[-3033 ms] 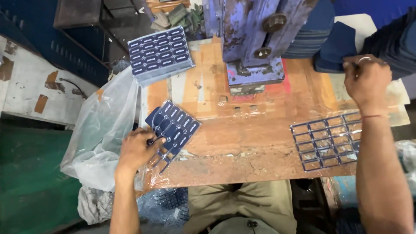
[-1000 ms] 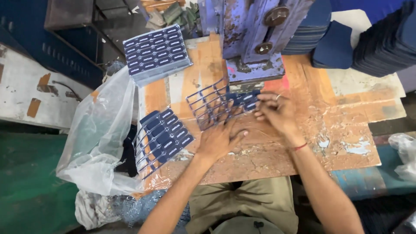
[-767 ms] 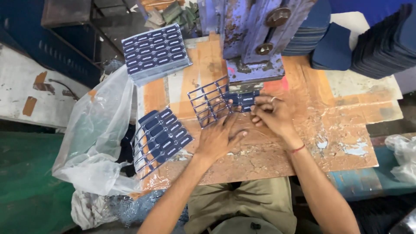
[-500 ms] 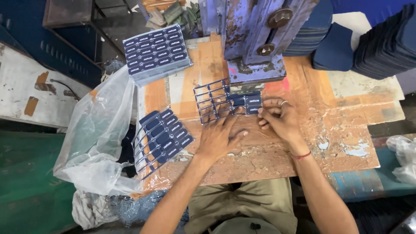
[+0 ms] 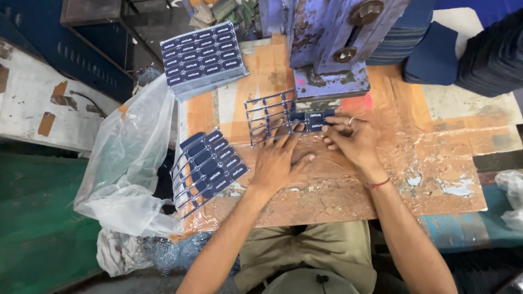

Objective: Applying labels to small fabric pieces using a stamping machine.

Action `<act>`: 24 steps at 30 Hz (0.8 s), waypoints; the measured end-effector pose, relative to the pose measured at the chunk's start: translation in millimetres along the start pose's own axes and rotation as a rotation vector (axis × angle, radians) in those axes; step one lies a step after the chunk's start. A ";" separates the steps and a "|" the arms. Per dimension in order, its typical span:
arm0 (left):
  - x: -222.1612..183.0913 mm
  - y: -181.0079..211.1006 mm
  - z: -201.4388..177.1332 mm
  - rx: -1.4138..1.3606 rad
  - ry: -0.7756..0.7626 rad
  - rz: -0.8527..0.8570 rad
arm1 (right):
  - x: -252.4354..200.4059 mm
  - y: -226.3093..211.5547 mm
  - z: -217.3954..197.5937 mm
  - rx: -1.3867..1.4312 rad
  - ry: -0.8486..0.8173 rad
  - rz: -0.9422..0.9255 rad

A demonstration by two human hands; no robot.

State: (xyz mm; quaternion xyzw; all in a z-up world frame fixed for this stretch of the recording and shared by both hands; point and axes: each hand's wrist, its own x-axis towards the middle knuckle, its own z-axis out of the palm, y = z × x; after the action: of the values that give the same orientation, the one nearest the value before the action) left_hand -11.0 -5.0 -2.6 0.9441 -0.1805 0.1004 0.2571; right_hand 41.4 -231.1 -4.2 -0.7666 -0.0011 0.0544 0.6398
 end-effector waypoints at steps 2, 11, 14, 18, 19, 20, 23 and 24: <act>1.6 -0.5 1.2 0.041 0.039 0.033 | 0.5 2.4 -1.8 0.041 -0.036 -0.047; 2.2 -4.3 -4.8 -0.065 0.029 0.053 | -4.2 -18.0 11.6 -0.145 0.072 -0.051; 4.6 -1.6 -12.6 -0.117 -0.060 -0.028 | -2.7 -13.6 11.8 -0.163 0.092 -0.058; 3.5 0.6 -13.6 -0.178 -0.024 -0.008 | -8.5 -14.6 11.3 -0.216 0.090 -0.085; 3.8 0.7 -12.0 -0.106 -0.019 0.004 | -9.6 -16.2 10.8 -0.203 0.078 -0.081; 2.9 -2.0 -6.5 -0.105 -0.020 0.003 | -9.7 -14.3 10.5 -0.201 0.078 -0.080; 3.1 -7.0 5.2 -0.025 0.059 0.052 | -8.3 -13.2 10.6 -0.159 0.073 -0.086; 4.2 -6.5 6.5 -0.002 0.062 0.058 | -8.1 -15.0 11.2 -0.174 0.081 -0.114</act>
State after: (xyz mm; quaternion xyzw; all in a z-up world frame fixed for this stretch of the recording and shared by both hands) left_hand -4.0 -4.3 -9.9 0.9345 -0.1998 0.1370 0.2606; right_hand 33.5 -217.9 9.2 -0.8195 -0.0236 -0.0136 0.5725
